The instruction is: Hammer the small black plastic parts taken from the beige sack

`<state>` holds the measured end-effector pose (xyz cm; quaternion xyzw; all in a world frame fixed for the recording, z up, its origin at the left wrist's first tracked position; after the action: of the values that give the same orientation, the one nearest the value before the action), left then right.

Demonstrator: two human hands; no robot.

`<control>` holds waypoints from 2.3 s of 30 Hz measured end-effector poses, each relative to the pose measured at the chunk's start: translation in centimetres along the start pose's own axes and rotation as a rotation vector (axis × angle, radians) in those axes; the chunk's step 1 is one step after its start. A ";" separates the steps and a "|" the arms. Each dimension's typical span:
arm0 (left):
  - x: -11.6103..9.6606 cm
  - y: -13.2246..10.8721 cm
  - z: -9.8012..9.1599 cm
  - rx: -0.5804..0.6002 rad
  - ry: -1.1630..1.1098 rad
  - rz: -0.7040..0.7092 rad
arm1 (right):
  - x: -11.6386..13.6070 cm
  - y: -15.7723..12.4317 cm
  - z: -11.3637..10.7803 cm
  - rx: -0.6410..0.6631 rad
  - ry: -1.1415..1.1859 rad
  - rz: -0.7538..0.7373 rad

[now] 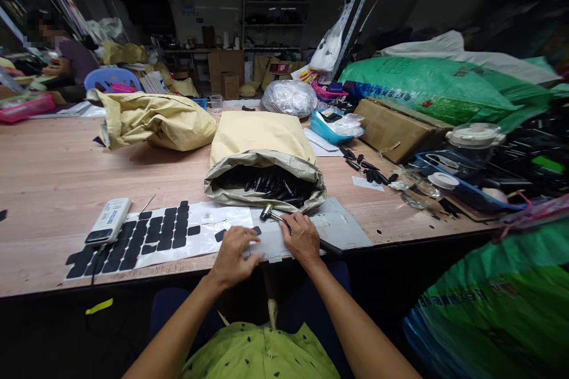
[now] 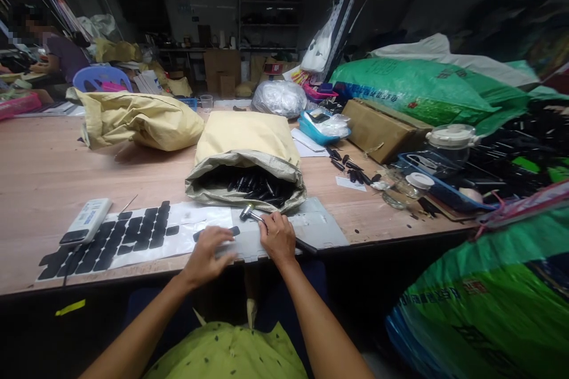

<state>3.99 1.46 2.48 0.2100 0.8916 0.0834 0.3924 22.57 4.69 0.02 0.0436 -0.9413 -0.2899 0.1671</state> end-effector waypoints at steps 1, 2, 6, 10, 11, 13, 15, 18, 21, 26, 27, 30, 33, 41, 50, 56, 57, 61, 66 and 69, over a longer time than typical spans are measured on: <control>0.6 2.2 -0.7 -0.069 -0.004 -0.039 | 0.0 0.0 0.0 0.003 0.001 0.001; 1.3 4.4 -1.3 -0.138 0.002 -0.081 | -0.1 0.0 0.1 0.005 0.003 0.001; 5.0 12.0 -1.8 -0.222 0.172 -0.312 | -0.2 0.0 0.2 0.003 0.025 0.000; 8.0 15.6 -0.2 -0.105 0.313 -0.534 | -0.2 0.0 0.2 0.006 0.043 -0.004; 8.5 15.9 0.1 -0.079 0.327 -0.577 | -0.2 0.0 0.1 0.008 0.043 -0.003; 9.1 16.2 0.4 -0.060 0.336 -0.634 | -0.2 0.1 0.1 0.014 0.041 0.004; 9.3 16.2 0.1 -0.066 0.329 -0.652 | -0.2 0.1 0.2 0.019 0.037 0.008; 8.4 15.6 -1.3 -0.145 0.291 -0.554 | -0.2 0.1 0.1 0.016 0.033 0.005; 5.5 13.4 -3.6 -0.299 0.179 -0.283 | -0.2 0.1 0.1 0.010 0.028 0.001; 3.5 6.7 -2.2 -0.103 0.018 -0.052 | -0.2 0.1 0.1 0.025 0.005 0.002; 3.9 5.6 -1.8 -0.074 0.029 -0.067 | -0.2 0.0 0.2 0.028 -0.003 0.002; 5.2 3.7 -0.6 -0.044 0.112 -0.148 | -0.2 0.0 0.3 0.028 -0.031 -0.001; 5.4 4.1 0.7 -0.010 0.177 -0.169 | -0.2 0.0 0.1 0.002 -0.036 0.001; 4.8 5.8 3.0 0.041 0.177 -0.171 | -0.4 -0.5 -1.8 -0.072 0.313 0.111; 5.5 5.8 3.0 0.042 0.157 -0.214 | 1.9 -1.9 -1.4 0.111 0.443 0.122; 5.4 5.8 3.1 0.048 0.148 -0.233 | 3.0 -2.0 -2.1 0.098 0.438 0.104; 5.4 5.8 3.1 0.048 0.151 -0.237 | 3.1 -2.0 -2.1 0.109 0.428 0.110; 5.8 5.8 3.2 0.044 0.165 -0.258 | 3.0 -2.0 -1.7 0.181 0.392 0.146; 5.8 5.8 3.3 0.050 0.165 -0.245 | 3.6 -1.6 -2.2 0.145 0.437 0.134; 5.6 5.8 3.2 0.053 0.168 -0.236 | 4.5 -1.8 -1.8 0.166 0.448 0.093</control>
<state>4.76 9.05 -1.61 0.1064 0.9417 0.0306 0.3177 18.98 1.44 1.74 0.0769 -0.9023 -0.1867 0.3810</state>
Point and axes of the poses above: each hand's wrist, its own y-axis towards the middle knuckle, its own z-axis out of the palm, x = y × z, the point moved 9 cm from there along y, towards the middle knuckle, and after that the axes turned 4 degrees about -x, right-handed, at the moved point
